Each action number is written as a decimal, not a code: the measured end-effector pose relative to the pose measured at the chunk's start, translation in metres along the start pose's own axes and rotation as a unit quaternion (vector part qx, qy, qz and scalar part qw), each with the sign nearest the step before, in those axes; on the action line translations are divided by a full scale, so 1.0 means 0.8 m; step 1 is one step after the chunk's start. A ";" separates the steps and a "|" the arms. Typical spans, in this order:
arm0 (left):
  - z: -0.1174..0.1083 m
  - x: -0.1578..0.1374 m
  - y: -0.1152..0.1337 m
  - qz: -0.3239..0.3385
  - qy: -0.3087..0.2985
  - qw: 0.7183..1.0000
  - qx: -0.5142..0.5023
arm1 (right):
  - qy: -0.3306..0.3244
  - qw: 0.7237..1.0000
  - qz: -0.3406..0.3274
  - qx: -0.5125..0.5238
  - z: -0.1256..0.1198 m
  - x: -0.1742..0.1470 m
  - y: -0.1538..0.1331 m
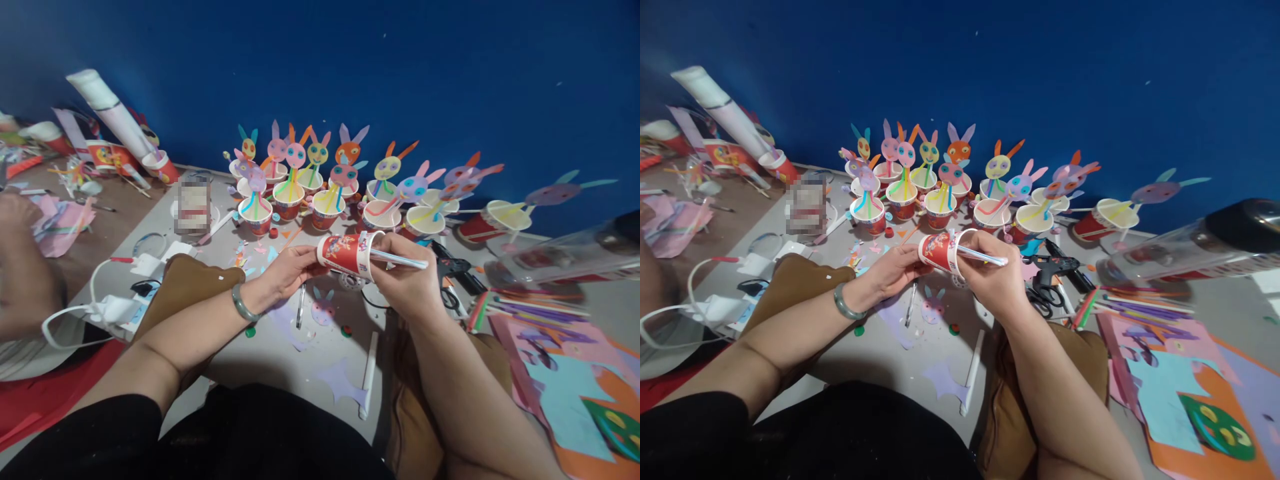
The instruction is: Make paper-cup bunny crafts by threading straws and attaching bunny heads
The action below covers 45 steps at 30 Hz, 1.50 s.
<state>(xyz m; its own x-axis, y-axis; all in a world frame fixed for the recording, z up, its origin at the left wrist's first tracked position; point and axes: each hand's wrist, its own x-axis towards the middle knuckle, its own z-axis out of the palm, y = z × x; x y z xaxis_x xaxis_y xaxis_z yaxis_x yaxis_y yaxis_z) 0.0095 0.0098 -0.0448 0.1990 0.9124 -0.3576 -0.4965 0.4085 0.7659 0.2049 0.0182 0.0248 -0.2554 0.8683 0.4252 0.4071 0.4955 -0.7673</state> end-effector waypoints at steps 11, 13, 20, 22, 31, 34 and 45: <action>0.003 -0.010 0.002 0.095 -0.005 0.991 0.096 | -0.002 0.995 0.054 0.079 -0.005 0.005 0.006; 0.003 -0.011 0.002 0.113 -0.005 0.987 0.113 | 0.000 0.995 0.054 0.085 -0.006 0.005 0.006; 0.002 -0.016 0.006 0.152 -0.005 0.973 0.174 | -0.005 0.986 0.085 0.146 -0.008 0.005 0.010; 0.001 -0.016 0.007 0.153 -0.010 0.971 0.186 | -0.005 0.982 0.096 0.163 -0.007 0.006 0.013; 0.000 -0.018 0.006 0.162 -0.023 0.963 0.215 | -0.032 0.978 0.125 0.165 -0.008 0.005 0.017; -0.001 -0.017 0.002 0.171 -0.029 0.958 0.228 | -0.043 0.973 0.142 0.177 -0.009 0.006 0.020; -0.001 -0.014 0.003 0.170 -0.010 0.955 0.242 | -0.021 0.977 0.131 0.166 0.001 0.005 0.013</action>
<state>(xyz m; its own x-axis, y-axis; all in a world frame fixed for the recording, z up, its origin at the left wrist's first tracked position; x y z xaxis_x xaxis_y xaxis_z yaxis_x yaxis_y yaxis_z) 0.0055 0.0008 -0.0396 0.1146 0.9927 -0.0375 -0.0873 0.0477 0.9950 0.2074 0.0270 0.0183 -0.2190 0.9590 0.1796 0.1583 0.2166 -0.9633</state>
